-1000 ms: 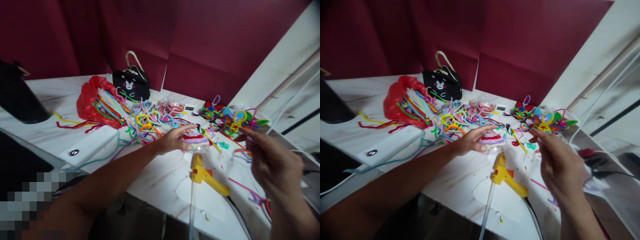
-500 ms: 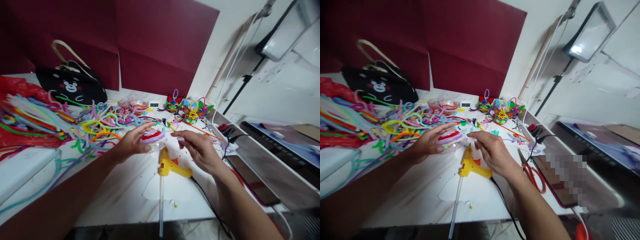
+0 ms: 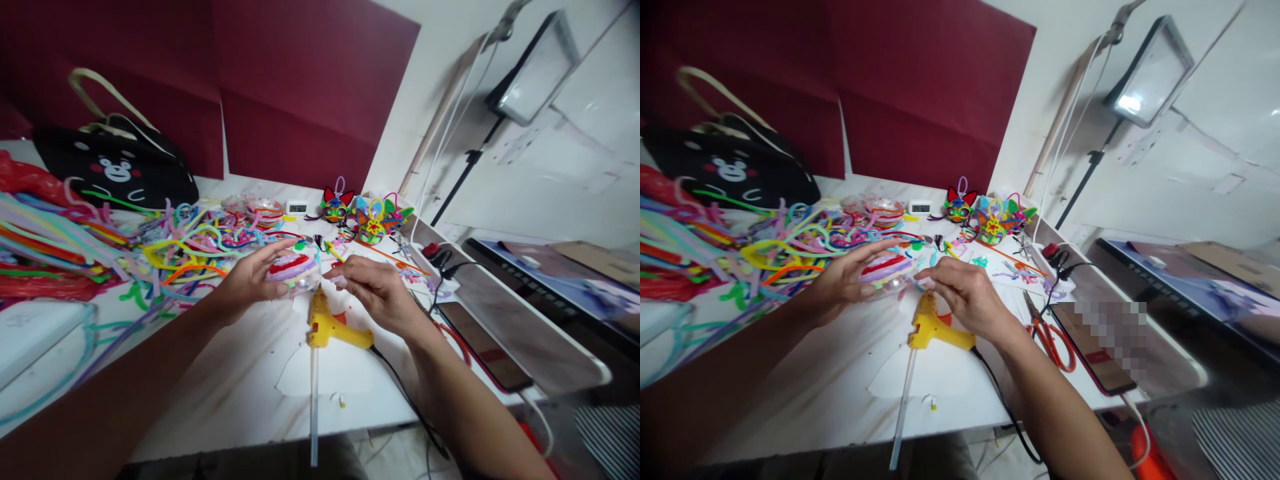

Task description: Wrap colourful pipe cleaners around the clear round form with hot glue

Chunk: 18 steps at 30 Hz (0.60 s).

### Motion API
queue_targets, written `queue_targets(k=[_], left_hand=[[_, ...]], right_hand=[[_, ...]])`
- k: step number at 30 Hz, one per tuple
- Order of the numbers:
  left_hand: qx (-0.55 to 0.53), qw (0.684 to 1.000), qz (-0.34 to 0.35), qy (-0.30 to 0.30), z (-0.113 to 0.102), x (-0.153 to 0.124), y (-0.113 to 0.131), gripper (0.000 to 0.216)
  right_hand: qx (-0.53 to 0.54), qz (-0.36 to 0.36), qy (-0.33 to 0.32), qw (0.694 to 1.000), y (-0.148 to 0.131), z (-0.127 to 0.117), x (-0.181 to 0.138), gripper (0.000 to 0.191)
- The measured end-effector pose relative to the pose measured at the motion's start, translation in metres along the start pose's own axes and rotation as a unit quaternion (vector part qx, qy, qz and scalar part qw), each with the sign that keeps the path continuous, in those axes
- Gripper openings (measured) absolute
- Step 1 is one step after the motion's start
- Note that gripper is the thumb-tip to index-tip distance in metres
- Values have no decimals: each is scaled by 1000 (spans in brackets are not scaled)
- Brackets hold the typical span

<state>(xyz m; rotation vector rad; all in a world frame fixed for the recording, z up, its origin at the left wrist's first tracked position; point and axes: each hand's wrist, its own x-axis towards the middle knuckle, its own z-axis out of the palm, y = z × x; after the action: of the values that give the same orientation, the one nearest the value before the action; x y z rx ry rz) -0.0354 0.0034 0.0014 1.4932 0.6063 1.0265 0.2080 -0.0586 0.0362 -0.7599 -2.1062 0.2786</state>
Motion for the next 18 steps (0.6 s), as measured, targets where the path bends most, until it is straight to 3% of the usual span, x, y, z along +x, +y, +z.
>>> queue_targets(k=[6,13,18], left_hand=[[2,1000,1,0,0,0,0,86],[22,1000,18,-3,-2,1,-2,84],[13,1000,20,-6,-2,1,0,80]], right_hand=[[15,24,30,999,-12,-2,2,18],[-67,30,106,992,-17,2,0,21],[-45,99,62,992,-14,5,0,25]])
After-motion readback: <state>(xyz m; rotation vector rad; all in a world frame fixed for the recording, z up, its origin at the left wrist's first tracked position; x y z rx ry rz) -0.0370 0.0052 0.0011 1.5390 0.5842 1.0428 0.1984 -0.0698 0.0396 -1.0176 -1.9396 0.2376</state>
